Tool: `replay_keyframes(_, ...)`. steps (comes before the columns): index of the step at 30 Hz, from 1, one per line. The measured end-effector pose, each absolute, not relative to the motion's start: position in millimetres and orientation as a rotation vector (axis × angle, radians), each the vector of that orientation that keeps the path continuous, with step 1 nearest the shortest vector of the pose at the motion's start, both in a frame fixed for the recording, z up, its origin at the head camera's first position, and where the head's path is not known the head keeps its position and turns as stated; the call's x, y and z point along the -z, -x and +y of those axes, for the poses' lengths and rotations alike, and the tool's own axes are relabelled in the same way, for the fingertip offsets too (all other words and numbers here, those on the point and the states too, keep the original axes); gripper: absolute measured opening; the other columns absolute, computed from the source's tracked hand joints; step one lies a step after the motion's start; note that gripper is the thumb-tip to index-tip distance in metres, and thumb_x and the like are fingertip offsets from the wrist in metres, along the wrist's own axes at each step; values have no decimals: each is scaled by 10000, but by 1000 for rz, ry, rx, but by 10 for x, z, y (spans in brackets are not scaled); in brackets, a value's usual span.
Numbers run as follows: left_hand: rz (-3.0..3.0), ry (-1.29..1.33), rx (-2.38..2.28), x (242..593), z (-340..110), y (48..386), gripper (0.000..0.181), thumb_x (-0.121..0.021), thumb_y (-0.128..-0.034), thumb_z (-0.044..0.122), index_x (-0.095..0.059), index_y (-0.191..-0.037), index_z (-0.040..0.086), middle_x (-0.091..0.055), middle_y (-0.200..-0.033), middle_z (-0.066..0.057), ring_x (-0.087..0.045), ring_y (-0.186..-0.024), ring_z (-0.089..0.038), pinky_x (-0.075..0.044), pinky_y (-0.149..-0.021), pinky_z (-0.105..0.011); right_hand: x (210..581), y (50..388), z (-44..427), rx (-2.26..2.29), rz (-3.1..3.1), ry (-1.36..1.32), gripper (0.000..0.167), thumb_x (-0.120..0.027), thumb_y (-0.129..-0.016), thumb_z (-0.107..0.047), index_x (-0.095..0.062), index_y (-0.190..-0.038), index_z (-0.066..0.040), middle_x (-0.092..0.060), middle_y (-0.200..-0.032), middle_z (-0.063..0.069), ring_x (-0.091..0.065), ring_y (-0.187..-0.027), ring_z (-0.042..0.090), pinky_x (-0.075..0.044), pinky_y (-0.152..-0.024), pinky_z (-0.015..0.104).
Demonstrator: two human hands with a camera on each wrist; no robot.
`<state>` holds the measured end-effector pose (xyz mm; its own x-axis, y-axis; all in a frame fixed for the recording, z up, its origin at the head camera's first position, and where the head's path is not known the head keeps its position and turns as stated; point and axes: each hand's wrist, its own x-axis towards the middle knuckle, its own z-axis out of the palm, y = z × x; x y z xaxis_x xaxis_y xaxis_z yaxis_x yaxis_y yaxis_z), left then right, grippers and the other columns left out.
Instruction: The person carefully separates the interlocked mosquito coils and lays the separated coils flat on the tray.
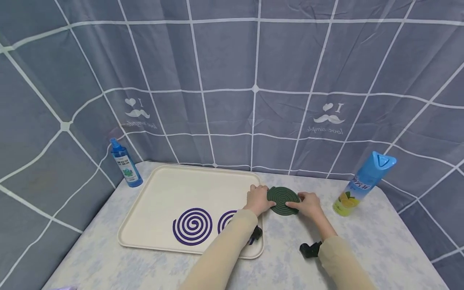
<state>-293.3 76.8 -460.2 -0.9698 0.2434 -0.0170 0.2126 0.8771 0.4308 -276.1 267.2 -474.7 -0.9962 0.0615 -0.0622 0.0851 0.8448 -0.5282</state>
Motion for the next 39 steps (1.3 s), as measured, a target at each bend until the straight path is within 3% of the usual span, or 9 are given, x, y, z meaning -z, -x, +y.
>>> replay_keyframes(8, 3035, -349, -451, 4690, 800, 2969, 653, -798, -759, 520, -621, -1278, 163, -612, -1202, -4, -480, -1057, -211, -451, -853, -342, 4716, 2816, 2541, 887, 2872, -330, 693, -790, -822, -304, -508, -1287, 125, -502, -1188, 340, -409, -1195, 523, -424, -953, 598)
replay_keyframes(20, 3018, -361, -490, 4663, 806, 2936, 640, -775, -783, 518, -606, -1299, 180, -585, -1204, -1, -471, -1032, -217, -442, -822, -344, 4555, 2852, 2540, 1031, 2782, -521, 586, -766, -833, -234, -557, -1222, 150, -566, -1263, 339, -541, -1158, 486, -491, -966, 523)
replay_keyframes(23, 3013, -361, -493, 4675, 816, 2923, 627, -774, -783, 516, -612, -1288, 182, -585, -1176, 5, -460, -999, -203, -421, -792, -323, 4550, 2836, 2585, 1134, 2710, -579, 522, -756, -845, -237, -600, -1166, 143, -608, -1181, 320, -613, -1000, 416, -541, -850, 443)
replay_keyframes(26, 3017, -360, -499, 4688, 823, 2920, 610, -776, -780, 513, -622, -1268, 183, -587, -1144, 9, -448, -970, -193, -397, -765, -308, 4561, 2844, 2625, 1237, 2611, -650, 484, -756, -850, -245, -615, -1124, 128, -626, -1064, 263, -600, -777, 254, -533, -684, 320)
replay_keyframes(29, 3017, -365, -510, 4702, 828, 2918, 597, -776, -784, 506, -629, -1260, 178, -589, -1128, 6, -440, -964, -190, -386, -762, -305, 4585, 2863, 2644, 1298, 2522, -688, 544, -746, -861, -259, -574, -1190, 138, -589, -1120, 254, -531, -730, 179, -503, -641, 264)
replay_keyframes(34, 2997, -357, -569, 4715, 818, 2917, 588, -781, -792, 486, -632, -1270, 176, -605, -1151, -4, -451, -1005, -207, -396, -795, -327, 4616, 2885, 2651, 1401, 2397, -679, 739, -715, -890, -299, -413, -1404, 138, -439, -1408, 320, -587, -1031, 280, -543, -846, 335)
replay_keyframes(36, 2987, -339, -635, 4722, 806, 2922, 571, -787, -795, 467, -639, -1263, 175, -615, -1163, -9, -462, -1036, -222, -402, -815, -342, 4612, 2883, 2641, 1485, 2339, -670, 742, -712, -895, -298, -405, -1414, 134, -559, -1283, 280, -622, -965, 234, -551, -826, 312)
replay_keyframes(38, 2975, -320, -733, 4722, 792, 2928, 540, -791, -801, 442, -649, -1243, 168, -632, -1171, -14, -471, -1063, -238, -405, -835, -359, 4601, 2873, 2632, 1565, 2282, -662, 671, -706, -905, -297, -462, -1380, 109, -670, -964, 151, -602, -717, 139, -534, -699, 248)
replay_keyframes(39, 2962, -311, -802, 4713, 782, 2924, 518, -792, -808, 421, -654, -1232, 159, -643, -1163, -22, -474, -1064, -246, -404, -842, -367, 4596, 2866, 2629, 1570, 2279, -648, 641, -694, -913, -308, -483, -1364, 96, -647, -789, 71, -533, -599, 89, -495, -620, 222)
